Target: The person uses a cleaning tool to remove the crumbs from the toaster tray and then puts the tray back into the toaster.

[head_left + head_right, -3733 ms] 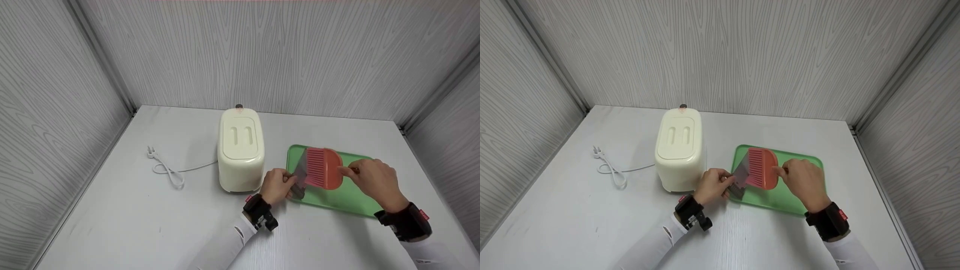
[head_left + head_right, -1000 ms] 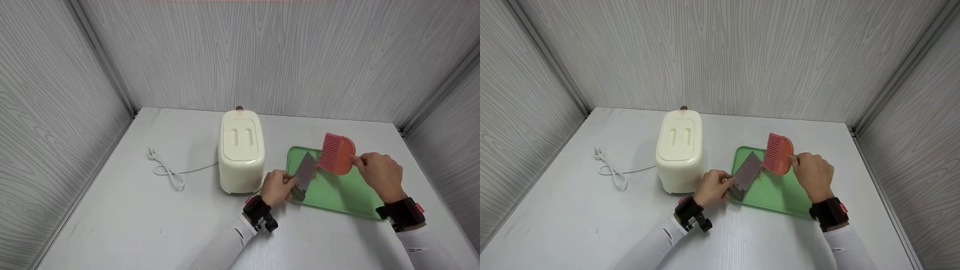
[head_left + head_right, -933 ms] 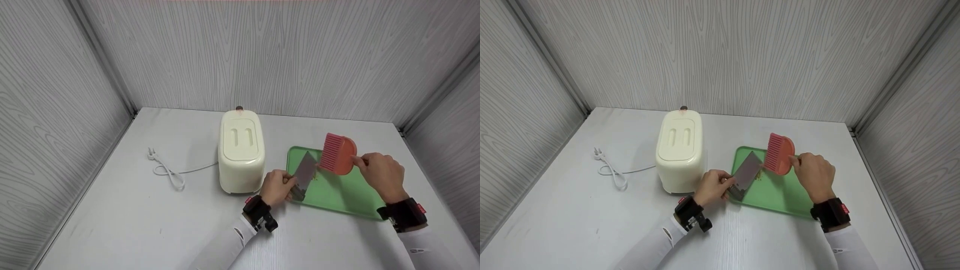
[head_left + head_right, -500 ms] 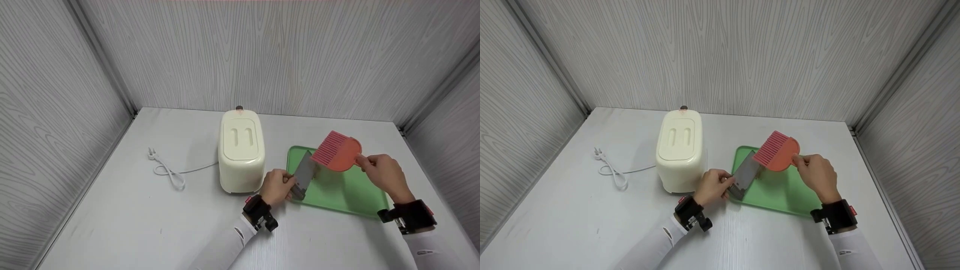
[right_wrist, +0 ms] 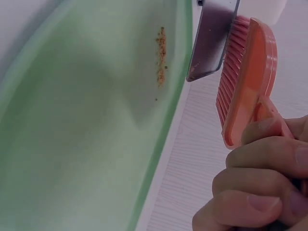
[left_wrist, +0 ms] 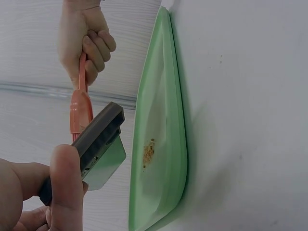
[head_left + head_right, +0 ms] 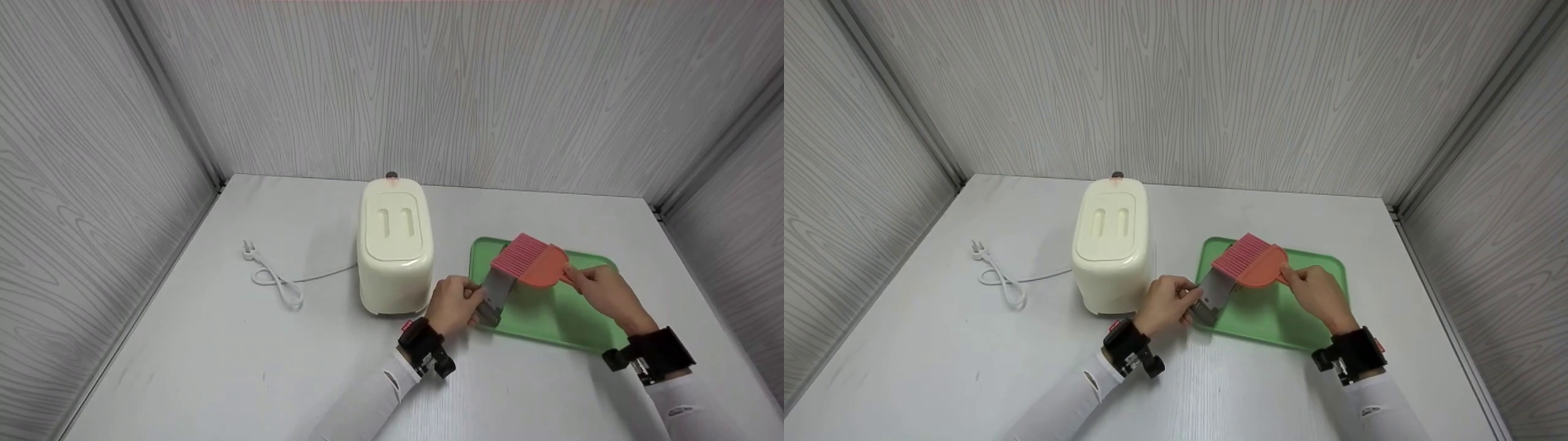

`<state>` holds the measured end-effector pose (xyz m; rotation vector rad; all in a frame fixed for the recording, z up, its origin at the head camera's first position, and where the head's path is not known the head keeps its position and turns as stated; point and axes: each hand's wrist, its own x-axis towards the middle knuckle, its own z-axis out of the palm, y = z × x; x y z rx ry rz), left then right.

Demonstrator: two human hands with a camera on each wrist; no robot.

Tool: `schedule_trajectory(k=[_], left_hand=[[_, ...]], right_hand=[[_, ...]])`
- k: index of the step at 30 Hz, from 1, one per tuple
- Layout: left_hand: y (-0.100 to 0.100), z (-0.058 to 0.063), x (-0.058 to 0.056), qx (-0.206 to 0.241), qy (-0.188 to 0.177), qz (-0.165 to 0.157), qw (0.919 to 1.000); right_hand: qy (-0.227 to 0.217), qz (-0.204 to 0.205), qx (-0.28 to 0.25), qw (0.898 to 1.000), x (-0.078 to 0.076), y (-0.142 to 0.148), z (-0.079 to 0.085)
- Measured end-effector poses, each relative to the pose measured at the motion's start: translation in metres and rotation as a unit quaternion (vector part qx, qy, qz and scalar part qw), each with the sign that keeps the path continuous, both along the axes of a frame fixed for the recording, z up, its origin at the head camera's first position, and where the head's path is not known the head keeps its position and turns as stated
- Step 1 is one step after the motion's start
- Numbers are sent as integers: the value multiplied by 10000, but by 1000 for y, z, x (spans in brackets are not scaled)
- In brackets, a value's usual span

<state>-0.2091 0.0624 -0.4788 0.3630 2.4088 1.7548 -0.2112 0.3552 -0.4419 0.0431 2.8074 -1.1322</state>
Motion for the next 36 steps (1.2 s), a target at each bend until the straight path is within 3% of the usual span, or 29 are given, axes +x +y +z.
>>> schedule_trajectory(k=[8,15,28,36], left_hand=[[0,1,-1,-85,198,-81,9997],[-1,1,-2,-145,153,-21,9998],[-2,2,-1,-134,172,-67,9997],[-2,2,0,-215,214,-7,9995]], right_hand=[[-292,217,232,9991,2,7,-8],[-498,219,518,9972,5,17,-5],[255,124,791,9965,15,29,14],[424,153,328,9984,13,7,26]])
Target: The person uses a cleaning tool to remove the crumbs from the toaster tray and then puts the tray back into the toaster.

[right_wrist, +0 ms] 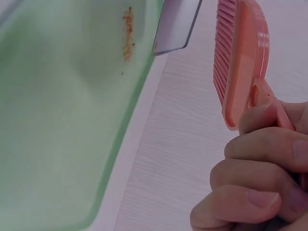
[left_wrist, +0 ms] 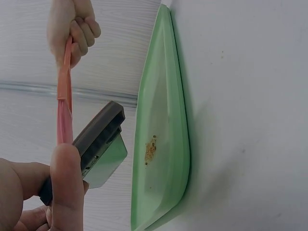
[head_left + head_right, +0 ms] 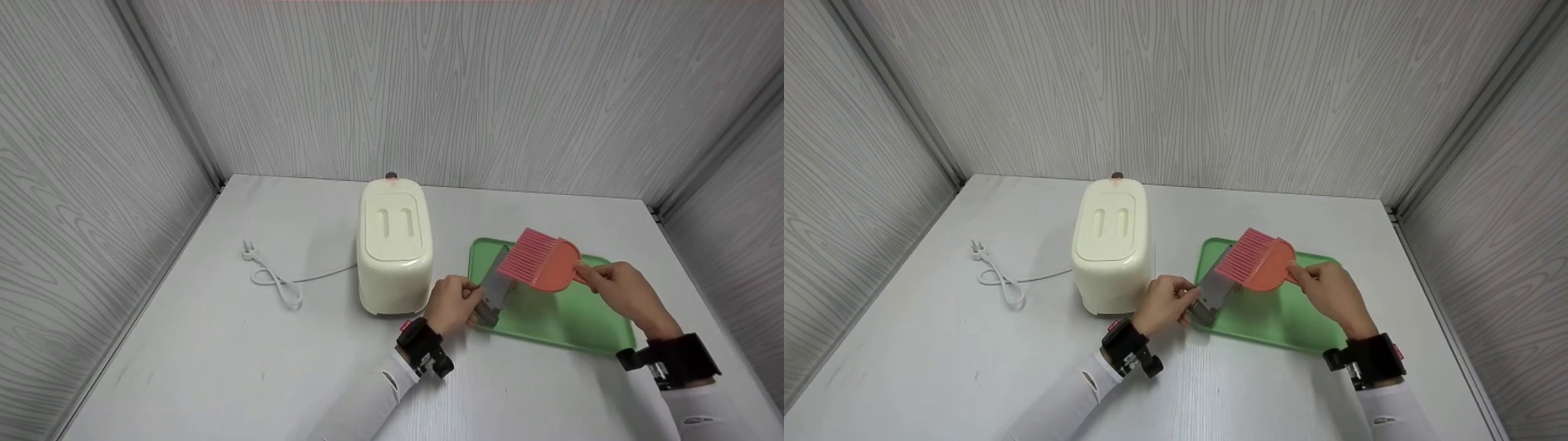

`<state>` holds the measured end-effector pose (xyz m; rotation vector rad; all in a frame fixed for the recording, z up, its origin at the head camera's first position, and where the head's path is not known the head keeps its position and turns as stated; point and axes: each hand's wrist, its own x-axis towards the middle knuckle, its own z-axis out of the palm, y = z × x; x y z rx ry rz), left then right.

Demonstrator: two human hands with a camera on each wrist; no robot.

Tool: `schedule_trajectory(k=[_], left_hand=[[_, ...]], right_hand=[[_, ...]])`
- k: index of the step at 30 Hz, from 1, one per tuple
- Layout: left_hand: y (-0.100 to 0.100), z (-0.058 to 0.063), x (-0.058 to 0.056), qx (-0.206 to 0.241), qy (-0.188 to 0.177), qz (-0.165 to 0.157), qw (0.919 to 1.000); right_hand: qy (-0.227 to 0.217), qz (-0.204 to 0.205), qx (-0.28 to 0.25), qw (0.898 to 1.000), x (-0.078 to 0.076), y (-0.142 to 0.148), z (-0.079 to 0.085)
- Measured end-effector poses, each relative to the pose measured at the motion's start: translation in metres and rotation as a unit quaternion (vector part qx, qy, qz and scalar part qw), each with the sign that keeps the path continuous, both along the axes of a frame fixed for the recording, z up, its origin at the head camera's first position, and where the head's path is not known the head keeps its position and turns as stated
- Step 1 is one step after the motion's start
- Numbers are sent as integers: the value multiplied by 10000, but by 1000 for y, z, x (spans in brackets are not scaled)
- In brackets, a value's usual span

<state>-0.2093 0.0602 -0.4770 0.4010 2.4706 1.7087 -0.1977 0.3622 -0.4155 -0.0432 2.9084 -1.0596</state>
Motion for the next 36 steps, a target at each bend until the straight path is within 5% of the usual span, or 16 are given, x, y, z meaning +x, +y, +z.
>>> schedule_trajectory(k=[12,22,36], left_hand=[[2,0,-1,53,-46,55,10000],[0,0,-2,99,-36,-14,9999],[-1,-1,-2,147,-114,-57,9998]], right_hand=[[-558,197,-649,9961,-12,-15,-20],[-1003,256,-631,9926,-7,1,-35],[-73,160,507,9986,3,17,-11]])
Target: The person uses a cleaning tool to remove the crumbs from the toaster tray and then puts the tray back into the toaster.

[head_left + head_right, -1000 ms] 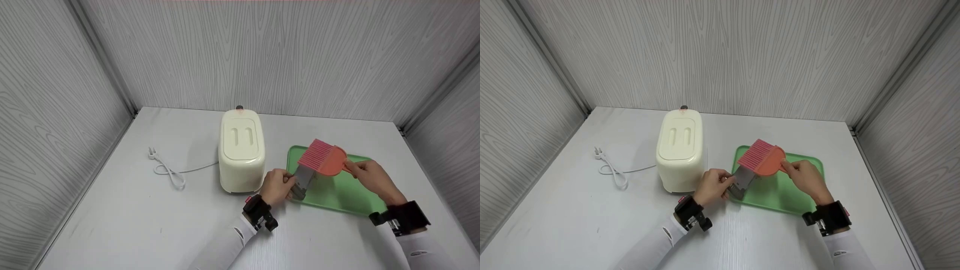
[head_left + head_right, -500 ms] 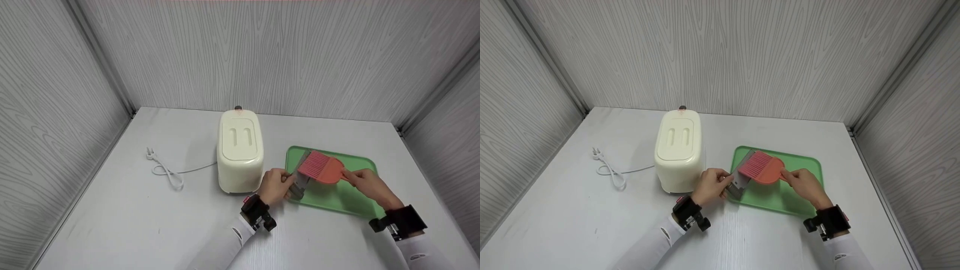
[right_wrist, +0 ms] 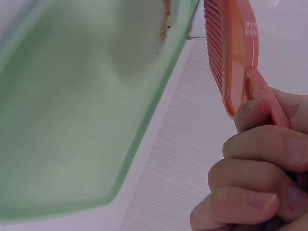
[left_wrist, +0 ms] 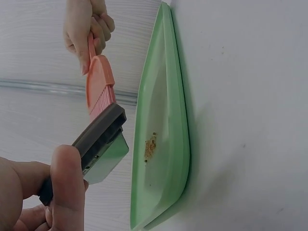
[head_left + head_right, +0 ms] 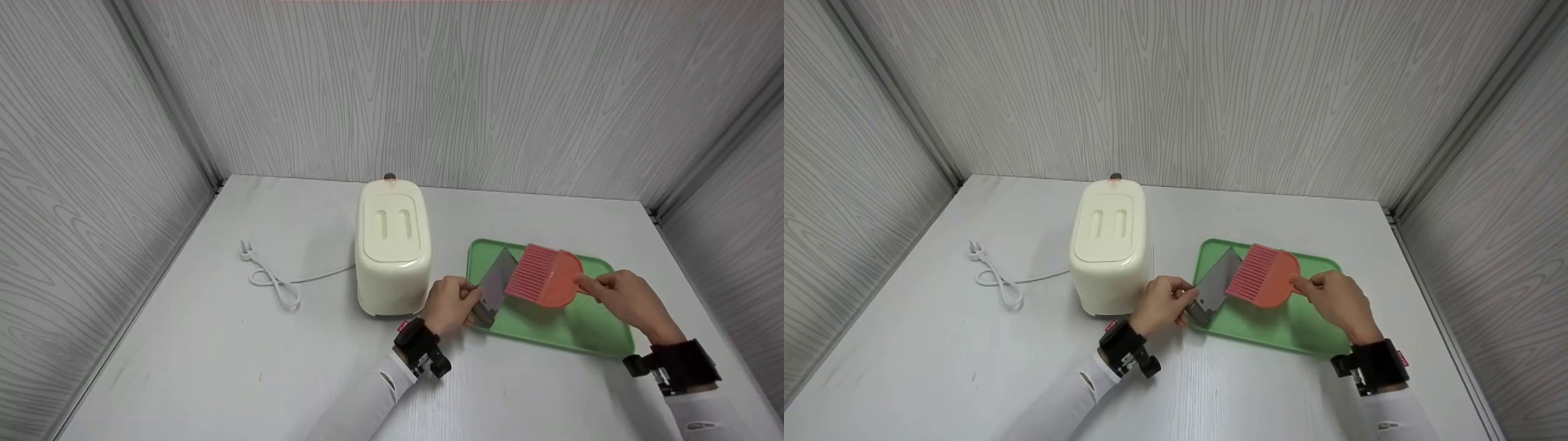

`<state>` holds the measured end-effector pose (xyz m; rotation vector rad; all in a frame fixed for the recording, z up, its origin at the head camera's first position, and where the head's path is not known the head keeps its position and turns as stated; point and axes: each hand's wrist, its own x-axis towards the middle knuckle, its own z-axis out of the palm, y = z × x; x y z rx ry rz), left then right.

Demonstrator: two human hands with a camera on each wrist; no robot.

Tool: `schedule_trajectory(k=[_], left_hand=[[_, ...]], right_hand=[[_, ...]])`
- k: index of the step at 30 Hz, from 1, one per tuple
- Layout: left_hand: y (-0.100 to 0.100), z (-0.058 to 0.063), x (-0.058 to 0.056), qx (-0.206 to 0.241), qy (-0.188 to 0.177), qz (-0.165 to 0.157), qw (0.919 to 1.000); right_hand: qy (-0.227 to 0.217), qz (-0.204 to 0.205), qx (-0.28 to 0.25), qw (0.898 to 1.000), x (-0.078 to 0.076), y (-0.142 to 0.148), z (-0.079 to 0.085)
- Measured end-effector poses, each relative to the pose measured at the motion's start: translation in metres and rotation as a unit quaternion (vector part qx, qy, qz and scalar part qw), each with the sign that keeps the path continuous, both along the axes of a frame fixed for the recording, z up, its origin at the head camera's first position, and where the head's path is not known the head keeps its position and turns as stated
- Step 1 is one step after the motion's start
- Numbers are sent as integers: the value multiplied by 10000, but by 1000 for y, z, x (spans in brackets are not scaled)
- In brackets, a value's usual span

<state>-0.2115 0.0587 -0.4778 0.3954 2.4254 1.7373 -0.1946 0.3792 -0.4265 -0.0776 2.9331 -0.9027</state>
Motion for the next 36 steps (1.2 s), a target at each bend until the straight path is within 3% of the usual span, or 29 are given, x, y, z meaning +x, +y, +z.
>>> schedule_trajectory(k=[8,19,36], left_hand=[[1,-1,0,11,-7,33,10000],[1,-2,-1,-22,-14,36,10000],[2,-3,0,-183,27,11,9998]], right_hand=[[143,163,-87,9997,1,-17,16],[347,617,-275,9971,-1,-44,18],[998,800,913,9876,15,-52,32]])
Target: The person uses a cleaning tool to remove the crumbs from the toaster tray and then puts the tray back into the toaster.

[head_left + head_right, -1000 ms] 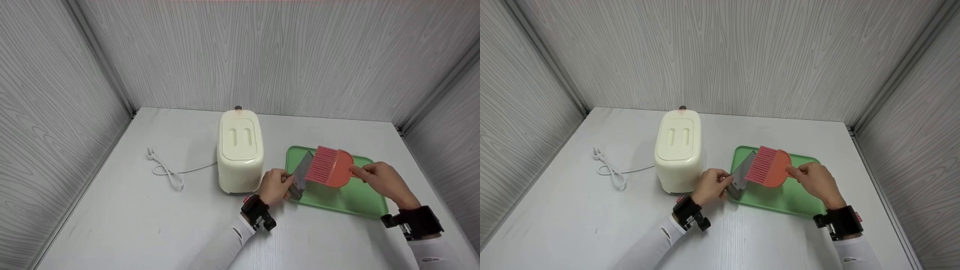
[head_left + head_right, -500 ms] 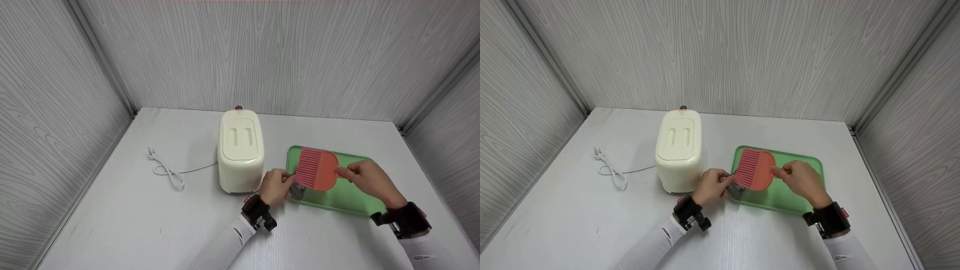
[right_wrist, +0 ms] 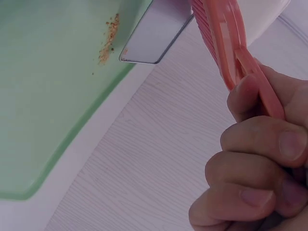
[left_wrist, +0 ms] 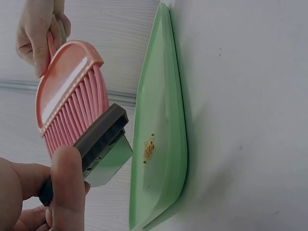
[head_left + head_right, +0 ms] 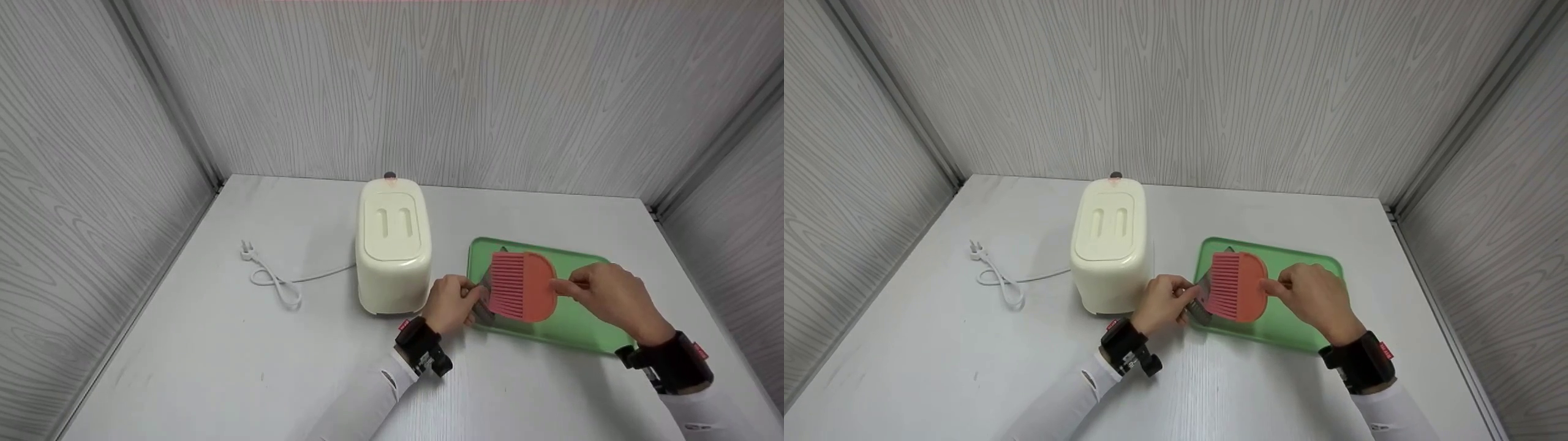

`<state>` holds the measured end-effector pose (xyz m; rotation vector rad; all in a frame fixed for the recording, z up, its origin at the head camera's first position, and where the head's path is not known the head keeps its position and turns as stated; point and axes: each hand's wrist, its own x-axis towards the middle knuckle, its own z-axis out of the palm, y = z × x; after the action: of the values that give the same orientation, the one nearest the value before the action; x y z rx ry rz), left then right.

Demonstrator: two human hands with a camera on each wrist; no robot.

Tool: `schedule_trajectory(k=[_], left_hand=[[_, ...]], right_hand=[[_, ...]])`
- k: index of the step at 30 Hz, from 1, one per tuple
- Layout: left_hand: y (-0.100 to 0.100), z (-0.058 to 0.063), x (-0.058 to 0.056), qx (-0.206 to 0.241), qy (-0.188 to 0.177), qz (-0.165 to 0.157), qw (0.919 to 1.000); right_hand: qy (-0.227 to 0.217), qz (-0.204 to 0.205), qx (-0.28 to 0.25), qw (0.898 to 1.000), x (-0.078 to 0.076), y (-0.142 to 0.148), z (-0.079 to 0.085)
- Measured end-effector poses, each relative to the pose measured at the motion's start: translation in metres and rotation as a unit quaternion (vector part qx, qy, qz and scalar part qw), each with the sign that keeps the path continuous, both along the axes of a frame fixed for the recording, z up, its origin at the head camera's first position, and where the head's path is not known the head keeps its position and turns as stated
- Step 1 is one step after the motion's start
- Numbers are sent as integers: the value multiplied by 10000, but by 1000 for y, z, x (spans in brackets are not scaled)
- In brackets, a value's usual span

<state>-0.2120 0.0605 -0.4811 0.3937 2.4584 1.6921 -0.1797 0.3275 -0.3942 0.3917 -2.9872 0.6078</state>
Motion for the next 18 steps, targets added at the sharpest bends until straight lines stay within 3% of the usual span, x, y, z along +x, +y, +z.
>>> schedule_trajectory(k=[18], left_hand=[[-1,2,1,100,44,-8,9999]], right_hand=[[695,-218,731,9947,-4,9,-6]])
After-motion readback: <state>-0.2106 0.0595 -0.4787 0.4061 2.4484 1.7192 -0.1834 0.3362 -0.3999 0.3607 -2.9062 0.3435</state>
